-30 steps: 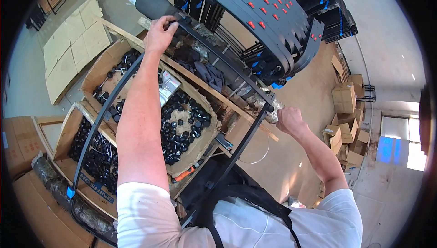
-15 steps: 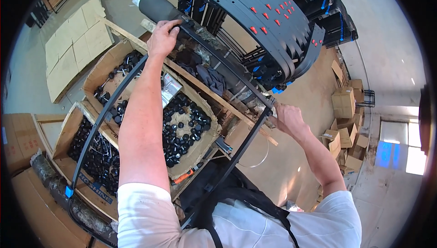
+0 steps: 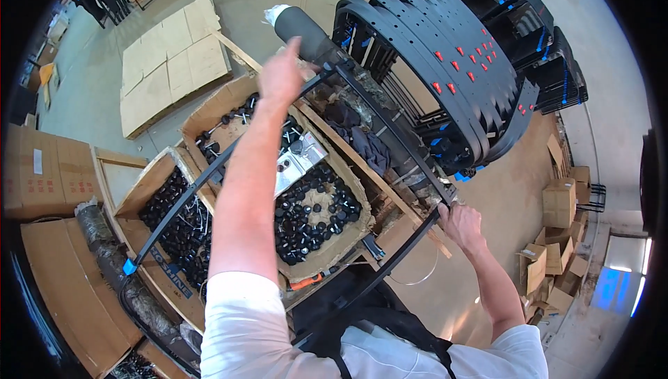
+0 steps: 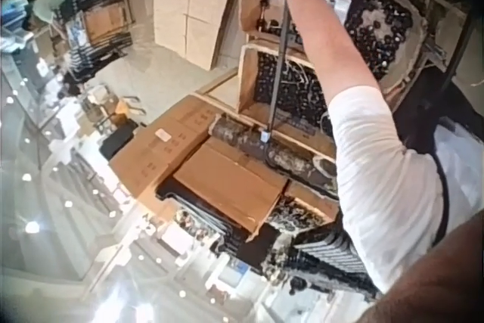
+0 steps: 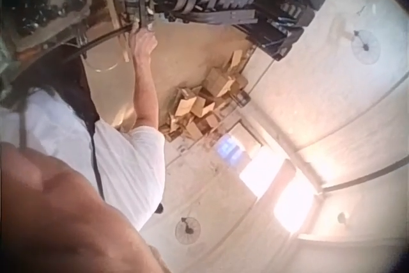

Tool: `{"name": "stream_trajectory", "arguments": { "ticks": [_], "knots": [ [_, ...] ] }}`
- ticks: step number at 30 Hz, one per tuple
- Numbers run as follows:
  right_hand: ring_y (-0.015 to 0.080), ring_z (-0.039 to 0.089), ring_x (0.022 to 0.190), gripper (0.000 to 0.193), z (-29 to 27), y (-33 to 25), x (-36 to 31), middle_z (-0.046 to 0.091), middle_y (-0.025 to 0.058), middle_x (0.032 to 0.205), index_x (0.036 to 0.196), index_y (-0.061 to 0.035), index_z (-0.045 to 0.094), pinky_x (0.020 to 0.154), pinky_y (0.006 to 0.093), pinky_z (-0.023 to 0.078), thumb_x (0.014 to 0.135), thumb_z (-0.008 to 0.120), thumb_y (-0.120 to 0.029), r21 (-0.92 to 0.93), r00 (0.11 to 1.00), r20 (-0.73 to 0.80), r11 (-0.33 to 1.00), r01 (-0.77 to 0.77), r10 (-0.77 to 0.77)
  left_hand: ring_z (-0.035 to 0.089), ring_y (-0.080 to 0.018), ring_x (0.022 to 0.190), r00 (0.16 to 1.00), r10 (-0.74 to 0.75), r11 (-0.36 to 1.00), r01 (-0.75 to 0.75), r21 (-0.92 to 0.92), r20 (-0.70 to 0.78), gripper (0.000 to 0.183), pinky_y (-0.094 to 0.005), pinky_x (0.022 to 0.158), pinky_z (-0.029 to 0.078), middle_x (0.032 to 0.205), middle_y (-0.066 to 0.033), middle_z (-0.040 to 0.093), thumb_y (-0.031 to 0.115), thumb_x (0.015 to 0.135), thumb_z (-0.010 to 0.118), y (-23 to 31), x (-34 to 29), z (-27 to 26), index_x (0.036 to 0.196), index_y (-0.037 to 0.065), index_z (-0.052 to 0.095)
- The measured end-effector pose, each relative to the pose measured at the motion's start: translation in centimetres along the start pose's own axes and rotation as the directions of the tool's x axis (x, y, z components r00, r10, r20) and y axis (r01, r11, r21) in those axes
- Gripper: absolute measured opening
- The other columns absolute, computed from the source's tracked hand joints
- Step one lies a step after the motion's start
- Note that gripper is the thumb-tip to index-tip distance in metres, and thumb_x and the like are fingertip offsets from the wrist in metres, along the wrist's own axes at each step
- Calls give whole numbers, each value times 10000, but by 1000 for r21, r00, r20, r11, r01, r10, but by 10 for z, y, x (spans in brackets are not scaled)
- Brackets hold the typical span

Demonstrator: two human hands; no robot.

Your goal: Assembling various components of fitness equipment using an electric screwdriver and zip ties in a factory setting.

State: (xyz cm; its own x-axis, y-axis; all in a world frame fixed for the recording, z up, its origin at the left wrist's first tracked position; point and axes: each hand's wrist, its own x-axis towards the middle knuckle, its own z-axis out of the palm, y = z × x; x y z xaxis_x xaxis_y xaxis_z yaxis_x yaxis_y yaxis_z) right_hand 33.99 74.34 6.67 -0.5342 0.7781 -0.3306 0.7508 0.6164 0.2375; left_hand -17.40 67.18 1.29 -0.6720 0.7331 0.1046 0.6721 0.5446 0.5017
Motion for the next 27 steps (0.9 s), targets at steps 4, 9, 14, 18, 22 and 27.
{"name": "stream_trajectory", "arguments": {
  "ticks": [4,9,14,18,22,27],
  "knots": [
    [438,740,742,564,-3,-18,6,724,266,766,818,23,722,680,535,594,1044,540,-460,53,999,-25,998,39,-38,698,-398,1142,810,-416,906,410,-108,-413,640,-512,946,572,1259,-251,698,449,987,697,-104,14,-28,1416,-5,559],
    [439,737,725,560,2,-9,5,717,265,742,812,26,719,673,533,595,1040,554,-458,38,999,-38,999,33,-32,651,-402,1175,948,0,998,-19,-56,-319,780,-506,1026,523,1219,-230,677,555,887,780,-2,14,10,1416,25,561],
    [447,723,713,537,2,-7,3,713,261,747,835,19,695,669,546,583,1042,544,-452,55,999,-20,998,33,-32,631,-372,1240,950,249,961,-217,173,-190,781,-507,1031,521,1324,-201,626,526,867,809,8,5,14,1425,45,547],
    [444,728,737,542,3,-23,8,718,259,763,847,16,703,687,550,583,1044,537,-461,94,998,-26,993,66,-63,708,-352,1098,863,-180,940,293,177,-472,486,-522,916,570,1197,-161,706,349,966,735,-94,10,-28,1349,79,608],
    [422,738,725,562,3,3,4,721,250,744,841,10,718,676,528,597,1046,546,-485,38,999,-36,999,37,-35,740,-345,1083,985,-59,974,21,226,161,545,-493,912,582,1135,-175,772,542,1021,599,22,18,-27,1124,29,752],
    [435,740,772,534,-10,-9,7,728,257,788,908,15,708,707,526,598,1042,555,-479,70,997,40,996,63,-66,732,-418,1051,914,153,914,-276,298,376,648,-505,914,581,1082,-237,767,590,1047,528,30,34,0,1021,-11,769]
  ]
}}
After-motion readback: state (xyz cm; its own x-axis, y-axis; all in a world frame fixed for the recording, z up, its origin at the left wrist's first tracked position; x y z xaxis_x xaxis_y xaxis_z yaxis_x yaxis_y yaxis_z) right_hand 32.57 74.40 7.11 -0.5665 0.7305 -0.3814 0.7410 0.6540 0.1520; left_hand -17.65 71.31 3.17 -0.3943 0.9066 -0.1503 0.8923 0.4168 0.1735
